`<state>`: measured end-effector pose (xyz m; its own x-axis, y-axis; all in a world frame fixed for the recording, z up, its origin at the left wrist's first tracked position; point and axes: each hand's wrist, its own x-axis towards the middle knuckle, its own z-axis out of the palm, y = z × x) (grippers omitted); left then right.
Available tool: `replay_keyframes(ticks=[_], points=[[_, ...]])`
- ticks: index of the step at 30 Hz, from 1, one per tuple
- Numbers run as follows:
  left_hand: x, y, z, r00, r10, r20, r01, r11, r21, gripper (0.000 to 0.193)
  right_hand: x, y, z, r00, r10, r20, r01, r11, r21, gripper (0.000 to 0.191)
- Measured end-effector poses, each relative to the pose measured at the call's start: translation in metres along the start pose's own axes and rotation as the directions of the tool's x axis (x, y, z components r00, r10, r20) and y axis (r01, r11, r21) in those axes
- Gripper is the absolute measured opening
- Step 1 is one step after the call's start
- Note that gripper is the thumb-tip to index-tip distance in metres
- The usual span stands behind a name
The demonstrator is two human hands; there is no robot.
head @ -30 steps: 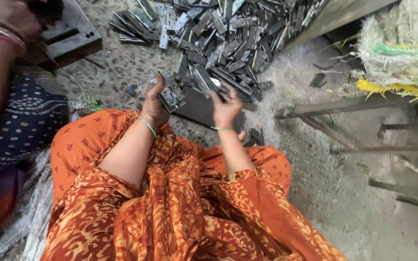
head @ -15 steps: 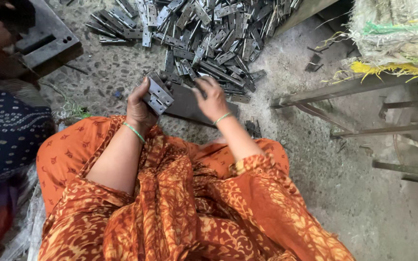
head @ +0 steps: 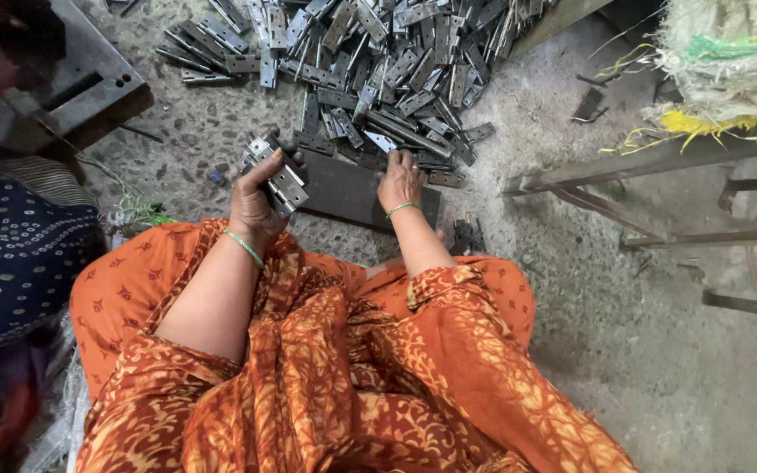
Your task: The person sits on the floor and repeatedly picks up small metal parts, places them on a metal block, and strikes them with a hammer. They occasionally wipe their hands with a red cloth. The processed parts are dropped back into a large pile on the floor.
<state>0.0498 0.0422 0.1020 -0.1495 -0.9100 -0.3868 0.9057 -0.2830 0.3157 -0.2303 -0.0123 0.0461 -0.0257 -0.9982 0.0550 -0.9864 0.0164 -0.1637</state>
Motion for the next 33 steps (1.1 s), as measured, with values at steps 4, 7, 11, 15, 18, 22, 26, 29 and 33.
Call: replay_keyframes(ticks=[4, 7, 11, 15, 18, 22, 26, 29, 33], points=[[-0.006, 0.002, 0.01, 1.0, -0.007, 0.027, 0.007, 1.0, -0.025, 0.033, -0.002, -0.002, -0.002, 0.999, 0.045, -0.005, -0.045, 0.999, -0.001, 0.048], [-0.008, 0.003, 0.016, 1.0, -0.006, 0.028, 0.006, 1.0, 0.0, 0.03, -0.003, 0.004, 0.001, 1.0, 0.003, -0.001, -0.003, 1.0, 0.006, 0.044], [-0.01, 0.003, 0.022, 0.999, 0.041, 0.008, -0.042, 0.996, 0.08, 0.027, -0.003, 0.011, 0.008, 0.983, -0.169, -0.065, 0.159, 0.977, -0.139, 0.019], [-0.011, 0.003, 0.024, 0.998, 0.053, -0.046, -0.047, 0.993, 0.111, 0.019, -0.003, 0.014, 0.01, 0.969, -0.23, -0.093, 0.221, 0.97, -0.098, 0.018], [-0.009, 0.002, 0.024, 0.99, 0.096, -0.103, -0.081, 0.987, 0.14, 0.017, -0.001, 0.012, 0.008, 0.97, -0.222, -0.097, 0.22, 0.975, -0.027, 0.02], [-0.006, 0.002, 0.022, 0.995, 0.007, -0.1, -0.002, 0.999, 0.05, 0.017, 0.007, -0.004, -0.008, 0.993, -0.025, -0.119, 0.064, 0.939, 0.338, 0.017], [-0.004, 0.002, 0.023, 0.995, 0.037, -0.096, -0.033, 0.998, 0.046, 0.015, 0.009, -0.023, -0.039, 0.862, 0.217, 0.459, -0.458, -0.057, 0.887, 0.019], [-0.003, 0.001, 0.024, 0.993, 0.069, -0.093, -0.064, 0.996, 0.058, 0.014, 0.0, -0.03, -0.052, 0.912, 0.055, 0.407, -0.371, -0.317, 0.873, 0.027], [0.004, -0.002, 0.017, 0.993, 0.098, -0.07, -0.093, 0.994, 0.065, 0.013, -0.01, -0.032, -0.029, 0.986, 0.12, 0.116, -0.115, -0.013, 0.993, 0.027]])
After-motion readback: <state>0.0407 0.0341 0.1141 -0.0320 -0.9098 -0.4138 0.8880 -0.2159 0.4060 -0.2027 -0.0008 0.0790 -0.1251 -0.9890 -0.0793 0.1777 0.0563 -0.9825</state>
